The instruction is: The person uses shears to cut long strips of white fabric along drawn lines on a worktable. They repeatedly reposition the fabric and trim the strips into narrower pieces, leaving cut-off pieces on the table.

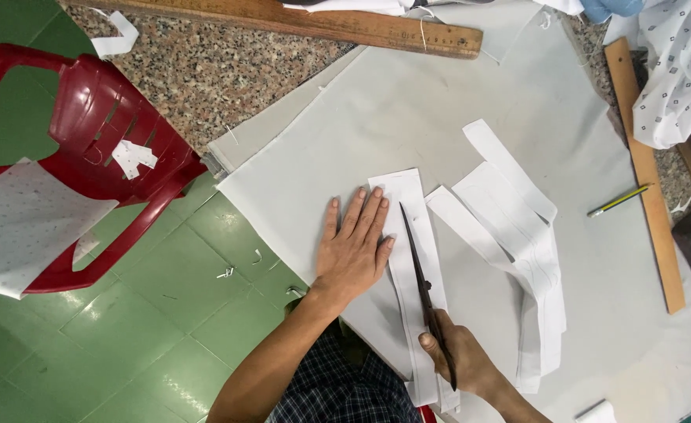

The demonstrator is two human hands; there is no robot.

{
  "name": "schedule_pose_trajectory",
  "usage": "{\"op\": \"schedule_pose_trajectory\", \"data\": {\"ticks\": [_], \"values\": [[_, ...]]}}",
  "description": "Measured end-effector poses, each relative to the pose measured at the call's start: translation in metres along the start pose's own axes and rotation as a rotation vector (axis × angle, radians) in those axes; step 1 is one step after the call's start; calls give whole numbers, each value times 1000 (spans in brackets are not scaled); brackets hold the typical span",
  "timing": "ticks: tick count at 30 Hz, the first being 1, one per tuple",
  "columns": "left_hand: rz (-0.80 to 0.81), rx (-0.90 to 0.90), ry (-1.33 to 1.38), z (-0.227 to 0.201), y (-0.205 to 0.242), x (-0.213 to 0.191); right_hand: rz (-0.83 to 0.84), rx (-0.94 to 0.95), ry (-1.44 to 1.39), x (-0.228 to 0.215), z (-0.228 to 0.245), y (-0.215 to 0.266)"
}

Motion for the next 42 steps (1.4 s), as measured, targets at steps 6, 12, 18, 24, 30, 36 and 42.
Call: {"op": "schedule_pose_trajectory", "data": {"ticks": [6, 12, 18, 24, 30, 36, 42], "values": [[49, -6, -4, 0, -1, 3, 133, 43, -33, -11, 8, 13], [30, -9, -2, 0, 0, 1, 79, -30, 47, -30, 43, -7], [16, -5, 40, 1, -1, 0, 25, -16, -103, -33, 59, -18], [-1, 20, -12, -1, -3, -13, -152, -230, -146, -25, 31, 4], [-5, 530, 207, -81, 7, 15, -378, 76, -394, -8, -67, 65], [-87, 578, -129, -43, -110, -13, -595, 294, -672, 24, -162, 130], [-78, 115, -623, 26, -193, -45, -686, 372, -914, 73, -227, 155]]}}
Point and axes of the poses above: each hand's wrist, its own y-axis away from the middle knuckle, its own x-axis out of the palm, z = x × y, the point moved 4 cm from there along -y, towards the middle knuckle, and after that the axes turned 10 degrees about x, right-handed, at the moved point
